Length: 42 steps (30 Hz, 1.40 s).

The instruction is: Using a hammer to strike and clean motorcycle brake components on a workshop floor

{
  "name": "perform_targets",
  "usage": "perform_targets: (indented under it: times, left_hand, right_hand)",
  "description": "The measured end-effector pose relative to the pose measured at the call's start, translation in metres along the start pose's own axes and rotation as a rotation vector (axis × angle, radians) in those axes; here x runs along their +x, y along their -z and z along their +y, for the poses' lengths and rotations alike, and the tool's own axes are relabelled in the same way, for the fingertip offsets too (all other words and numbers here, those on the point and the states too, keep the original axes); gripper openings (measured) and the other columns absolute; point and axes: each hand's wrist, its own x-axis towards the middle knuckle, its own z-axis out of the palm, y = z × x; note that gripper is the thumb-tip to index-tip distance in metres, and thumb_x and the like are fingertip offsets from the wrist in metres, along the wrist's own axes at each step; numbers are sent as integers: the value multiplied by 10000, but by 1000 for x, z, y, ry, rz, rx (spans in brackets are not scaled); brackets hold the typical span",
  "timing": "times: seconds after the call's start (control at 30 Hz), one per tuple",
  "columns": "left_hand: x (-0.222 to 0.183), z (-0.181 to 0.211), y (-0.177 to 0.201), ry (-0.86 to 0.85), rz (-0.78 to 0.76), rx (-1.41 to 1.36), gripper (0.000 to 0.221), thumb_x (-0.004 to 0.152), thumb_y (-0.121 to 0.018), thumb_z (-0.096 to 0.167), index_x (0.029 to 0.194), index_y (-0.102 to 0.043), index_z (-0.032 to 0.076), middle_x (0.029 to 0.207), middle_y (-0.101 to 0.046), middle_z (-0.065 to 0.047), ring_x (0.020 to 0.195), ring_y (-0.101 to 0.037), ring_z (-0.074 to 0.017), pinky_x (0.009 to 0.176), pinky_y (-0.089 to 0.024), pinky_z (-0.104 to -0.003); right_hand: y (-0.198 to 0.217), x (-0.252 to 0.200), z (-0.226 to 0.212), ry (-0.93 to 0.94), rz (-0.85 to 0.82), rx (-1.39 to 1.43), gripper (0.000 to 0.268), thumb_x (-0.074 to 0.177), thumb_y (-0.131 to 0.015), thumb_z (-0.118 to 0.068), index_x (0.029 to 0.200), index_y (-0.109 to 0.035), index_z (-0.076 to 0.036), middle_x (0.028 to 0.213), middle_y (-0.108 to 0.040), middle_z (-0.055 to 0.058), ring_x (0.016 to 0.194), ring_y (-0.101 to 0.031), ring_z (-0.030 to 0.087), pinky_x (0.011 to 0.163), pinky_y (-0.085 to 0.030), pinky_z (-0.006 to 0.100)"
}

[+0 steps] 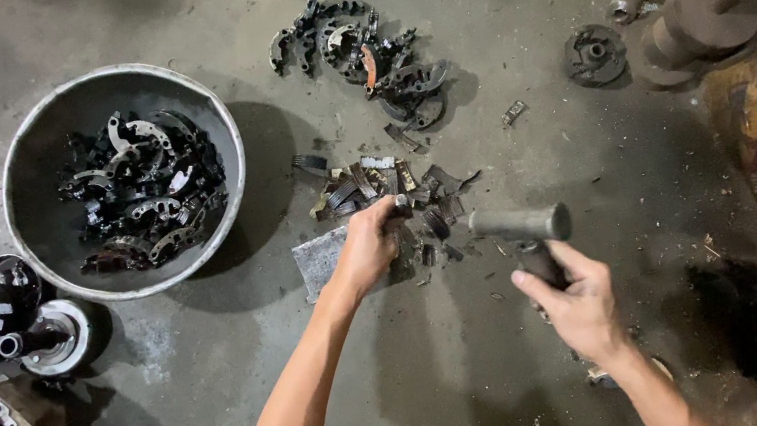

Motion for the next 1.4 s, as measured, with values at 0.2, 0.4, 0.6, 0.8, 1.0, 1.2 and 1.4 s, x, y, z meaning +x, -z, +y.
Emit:
perform_targets:
  times: [0.2,0.4,0.6,0.8,1.0,1.2,1.4]
  left_hand:
    - [-1,-16,-2,-70,17,11,252,754,-535,-206,924,-547,-19,873,-687,-88,698,-555,-194,686,-505,-347]
    - [5,-16,-1,-149,-33,72,200,836,-609,-125,1005,-648,-24,1046,-776,-111,797,-715,-227,741,-593,-356]
    - [4,-9,3,-214,-126,145,275,687,-559,-164,904,-536,3,854,-682,-82,709,-588,-239,727,-499,-389]
    - [15,-14,-2,-163,-143,169,308,663,-552,-120,948,-547,-2,865,-708,-130,676,-584,-291,701,-509,-403]
    - [24,-58,-16,-208,-289,244,517,634,-609,-156,1129,-579,-10,1128,-702,-228,1147,-653,-458,1012,-524,-537]
    - [31,-48,-9,-217,-295,223,516,642,-547,-153,1136,-602,-14,1136,-706,-220,1158,-652,-444,1018,-531,-517]
    - [25,-20,-3,-228,-313,221,439,750,-492,-130,1151,-629,-17,1152,-727,-247,1153,-666,-438,1002,-534,-509]
  right_hand:
    - [-16,-5,-22,-94,30,14,480,795,-734,43,1272,-694,4,660,-641,32,470,-484,100,389,-368,239]
    - [-20,-4,-22,-6,-13,-64,616,795,-721,41,1395,-598,-24,707,-698,54,479,-556,114,400,-453,236]
    - [-27,5,-57,65,-28,-106,590,828,-708,-7,1400,-566,7,646,-668,41,458,-547,101,382,-436,242]
    - [-34,17,-92,181,-23,-256,525,872,-657,-36,1388,-575,11,665,-703,49,421,-511,119,364,-380,255]
    - [-36,45,-60,175,-50,-332,480,893,-675,-38,1366,-615,21,768,-697,245,619,-687,317,455,-489,466]
    - [-36,40,-91,367,273,-274,363,939,-682,-51,1257,-640,120,635,-673,177,503,-672,225,377,-474,329]
    - [-31,46,-71,153,16,-427,379,889,-705,-106,1228,-674,60,809,-712,283,761,-729,442,535,-521,508]
